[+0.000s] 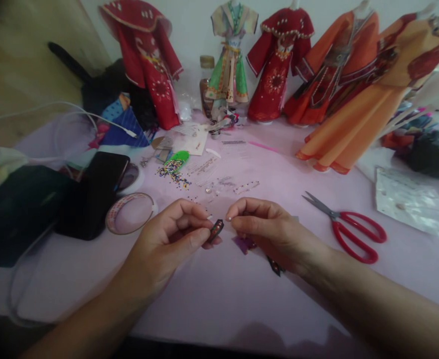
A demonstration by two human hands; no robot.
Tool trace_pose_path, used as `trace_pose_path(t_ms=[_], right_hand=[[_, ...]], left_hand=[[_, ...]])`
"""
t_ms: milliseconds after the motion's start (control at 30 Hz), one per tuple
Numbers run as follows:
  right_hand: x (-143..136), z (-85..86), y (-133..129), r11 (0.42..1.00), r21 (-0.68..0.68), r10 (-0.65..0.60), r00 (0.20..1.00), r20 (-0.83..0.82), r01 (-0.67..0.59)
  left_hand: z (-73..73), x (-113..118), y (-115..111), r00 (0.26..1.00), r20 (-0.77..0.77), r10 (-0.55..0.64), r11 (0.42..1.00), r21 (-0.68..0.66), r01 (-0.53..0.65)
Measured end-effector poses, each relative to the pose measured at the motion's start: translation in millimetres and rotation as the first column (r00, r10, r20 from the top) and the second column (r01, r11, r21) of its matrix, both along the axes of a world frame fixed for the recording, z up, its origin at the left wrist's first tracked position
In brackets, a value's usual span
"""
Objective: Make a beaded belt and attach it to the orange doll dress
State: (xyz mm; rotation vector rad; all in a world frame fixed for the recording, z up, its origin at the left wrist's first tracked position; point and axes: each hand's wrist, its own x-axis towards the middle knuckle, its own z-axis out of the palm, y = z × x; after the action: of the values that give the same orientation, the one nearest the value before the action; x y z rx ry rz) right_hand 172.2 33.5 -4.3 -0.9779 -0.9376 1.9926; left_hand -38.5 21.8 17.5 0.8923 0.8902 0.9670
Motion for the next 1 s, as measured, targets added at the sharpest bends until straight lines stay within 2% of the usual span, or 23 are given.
trace_pose_path(t_ms=[1000], right_hand=[[-4.7,4.2,1.4,0.999,-0.038,-0.022,1.000,-0.019,0.021]], left_hand=[[0.7,-0.3,1.9,0.999,-0.041,0.028,1.000,0.015,-0.027]])
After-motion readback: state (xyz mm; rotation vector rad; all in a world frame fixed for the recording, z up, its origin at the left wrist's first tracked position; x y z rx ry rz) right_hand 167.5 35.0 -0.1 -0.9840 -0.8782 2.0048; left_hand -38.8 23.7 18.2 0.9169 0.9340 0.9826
